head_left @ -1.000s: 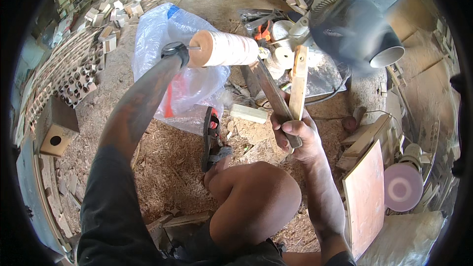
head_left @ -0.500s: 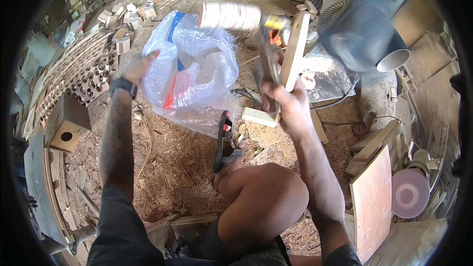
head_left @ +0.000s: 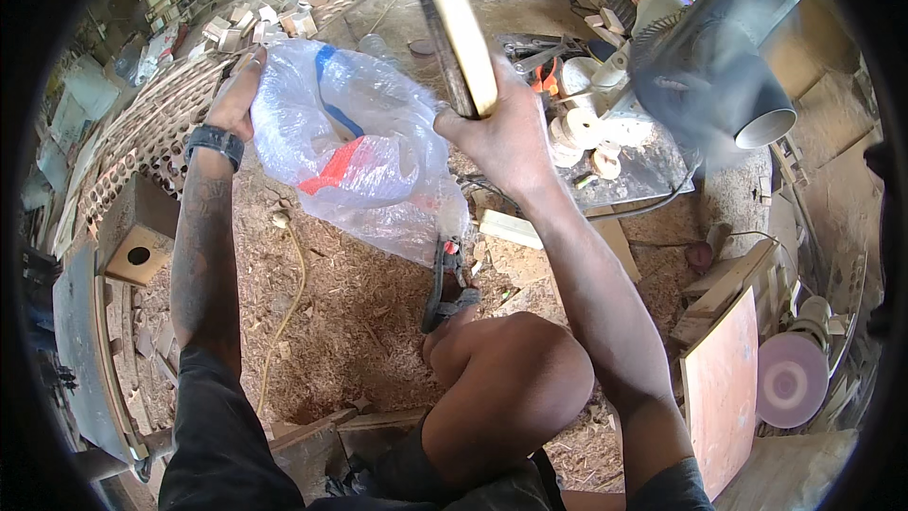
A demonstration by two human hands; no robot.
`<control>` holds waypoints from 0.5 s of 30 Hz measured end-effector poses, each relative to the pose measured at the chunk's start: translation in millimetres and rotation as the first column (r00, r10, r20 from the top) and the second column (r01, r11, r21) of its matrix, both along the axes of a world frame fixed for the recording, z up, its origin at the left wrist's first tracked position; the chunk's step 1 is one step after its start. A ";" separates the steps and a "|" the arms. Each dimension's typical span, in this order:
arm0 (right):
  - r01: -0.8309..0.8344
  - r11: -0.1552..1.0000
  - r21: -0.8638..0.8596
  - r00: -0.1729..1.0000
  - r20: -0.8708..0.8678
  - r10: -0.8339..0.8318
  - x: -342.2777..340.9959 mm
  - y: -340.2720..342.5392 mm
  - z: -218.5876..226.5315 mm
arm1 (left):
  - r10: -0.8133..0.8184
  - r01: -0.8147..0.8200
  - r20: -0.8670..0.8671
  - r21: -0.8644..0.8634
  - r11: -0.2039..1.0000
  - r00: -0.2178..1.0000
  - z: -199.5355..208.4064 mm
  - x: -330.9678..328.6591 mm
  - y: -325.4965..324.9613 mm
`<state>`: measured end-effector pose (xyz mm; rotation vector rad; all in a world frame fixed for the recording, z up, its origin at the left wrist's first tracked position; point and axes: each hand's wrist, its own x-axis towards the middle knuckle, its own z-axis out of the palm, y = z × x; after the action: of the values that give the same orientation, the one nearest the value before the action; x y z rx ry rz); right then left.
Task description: The person sits on the floor in a woodworking shop and uses a grinding wheel to sand small wooden discs. They pick up discs from a plastic bag, place them on a jig, and press the jig against the spinning wheel to smooth the edges. Finished pieces are placed into a nearby sack.
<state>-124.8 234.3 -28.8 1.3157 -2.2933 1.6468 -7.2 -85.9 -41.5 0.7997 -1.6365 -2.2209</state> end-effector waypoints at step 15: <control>0.046 0.999 -0.010 0.763 0.646 -0.029 -44.3 -77.6 -117.7 | 0.299 0.688 0.834 -0.552 0.471 0.464 -16.7 103.6 -20.1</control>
<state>-169.1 156.7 -146.5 0.7380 -2.5734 2.3989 96.4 -106.1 -58.2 1.5039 -3.0779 -0.4781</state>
